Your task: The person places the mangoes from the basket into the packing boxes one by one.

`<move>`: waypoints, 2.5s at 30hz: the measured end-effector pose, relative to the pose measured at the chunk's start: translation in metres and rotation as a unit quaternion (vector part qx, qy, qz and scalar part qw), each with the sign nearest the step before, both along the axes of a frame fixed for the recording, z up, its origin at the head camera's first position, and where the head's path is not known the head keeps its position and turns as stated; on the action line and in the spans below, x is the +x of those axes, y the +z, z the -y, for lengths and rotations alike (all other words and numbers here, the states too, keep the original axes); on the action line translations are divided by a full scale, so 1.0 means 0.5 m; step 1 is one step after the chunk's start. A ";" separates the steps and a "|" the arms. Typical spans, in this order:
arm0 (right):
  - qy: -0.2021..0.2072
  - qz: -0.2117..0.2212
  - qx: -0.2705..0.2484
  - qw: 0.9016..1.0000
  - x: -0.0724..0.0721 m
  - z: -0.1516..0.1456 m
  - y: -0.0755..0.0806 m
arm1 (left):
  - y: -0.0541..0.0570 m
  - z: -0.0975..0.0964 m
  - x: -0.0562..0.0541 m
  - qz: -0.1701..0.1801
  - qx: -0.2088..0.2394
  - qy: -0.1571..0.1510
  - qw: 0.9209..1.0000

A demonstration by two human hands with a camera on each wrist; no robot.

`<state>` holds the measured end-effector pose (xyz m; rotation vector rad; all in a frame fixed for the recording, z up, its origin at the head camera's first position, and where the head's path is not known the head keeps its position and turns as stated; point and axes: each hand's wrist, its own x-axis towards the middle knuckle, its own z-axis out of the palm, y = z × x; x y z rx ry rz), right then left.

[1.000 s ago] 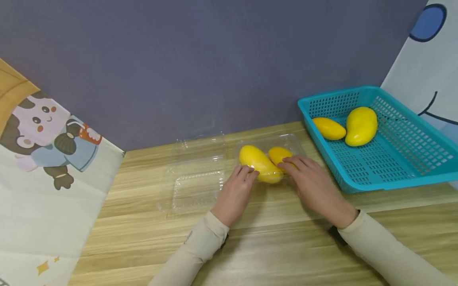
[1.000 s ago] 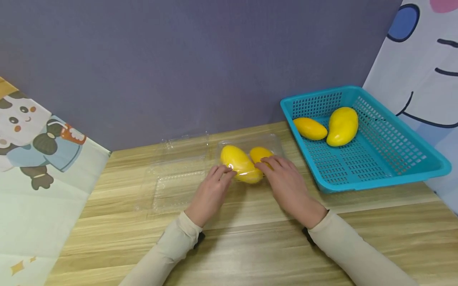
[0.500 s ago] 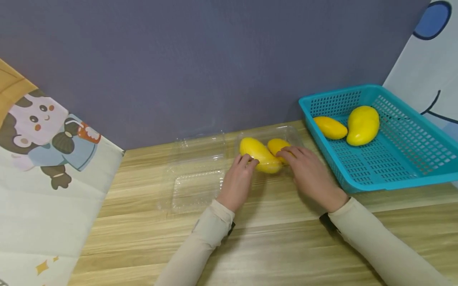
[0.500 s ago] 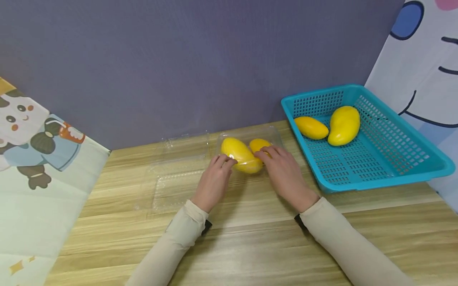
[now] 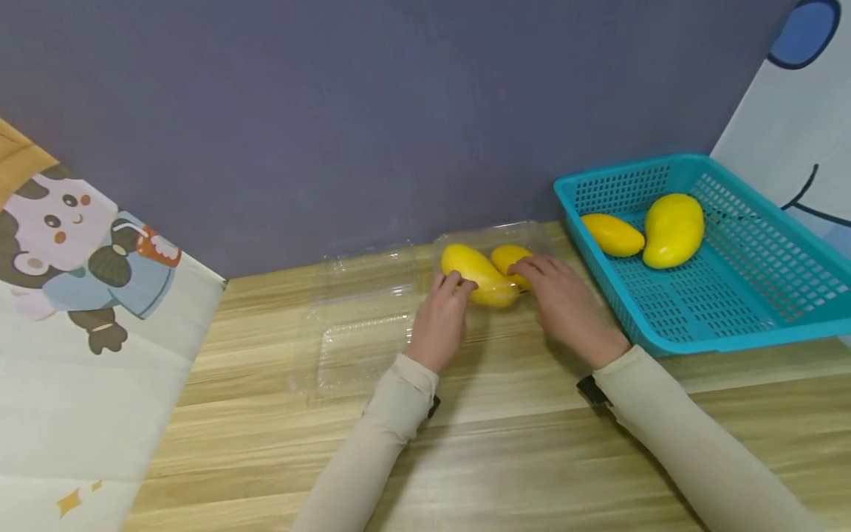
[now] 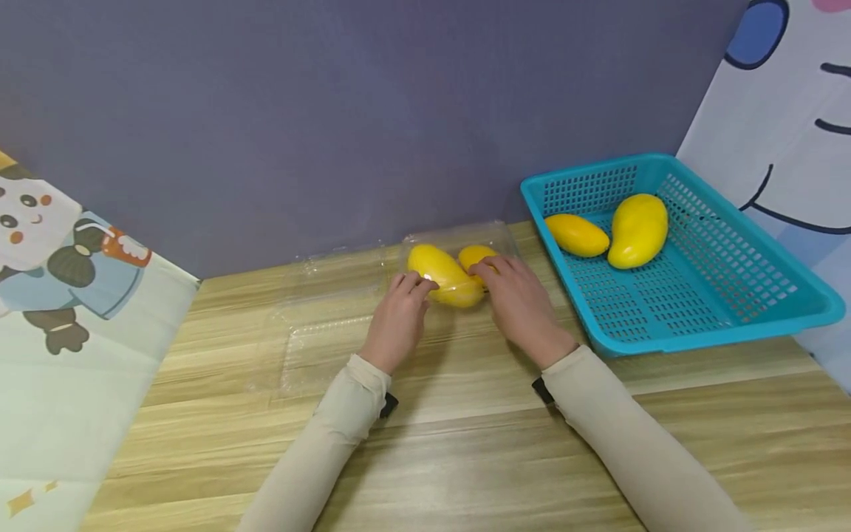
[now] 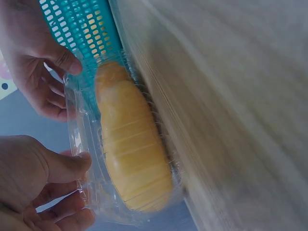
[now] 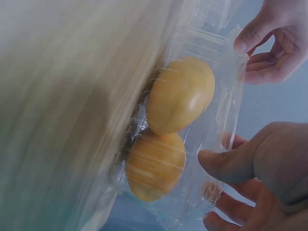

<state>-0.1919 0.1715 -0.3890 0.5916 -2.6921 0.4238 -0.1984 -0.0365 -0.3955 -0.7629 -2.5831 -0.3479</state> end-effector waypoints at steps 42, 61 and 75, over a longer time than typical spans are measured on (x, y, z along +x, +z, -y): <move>-0.042 0.059 0.015 0.997 -0.051 0.004 0.020 | 0.038 -0.035 -0.030 0.056 -0.112 0.055 0.991; -0.057 0.085 0.000 0.995 -0.084 -0.002 0.028 | 0.023 -0.033 -0.063 0.076 -0.083 0.041 0.993; -0.058 0.097 -0.011 0.993 -0.104 0.000 0.025 | 0.019 -0.027 -0.074 0.121 -0.055 0.039 0.990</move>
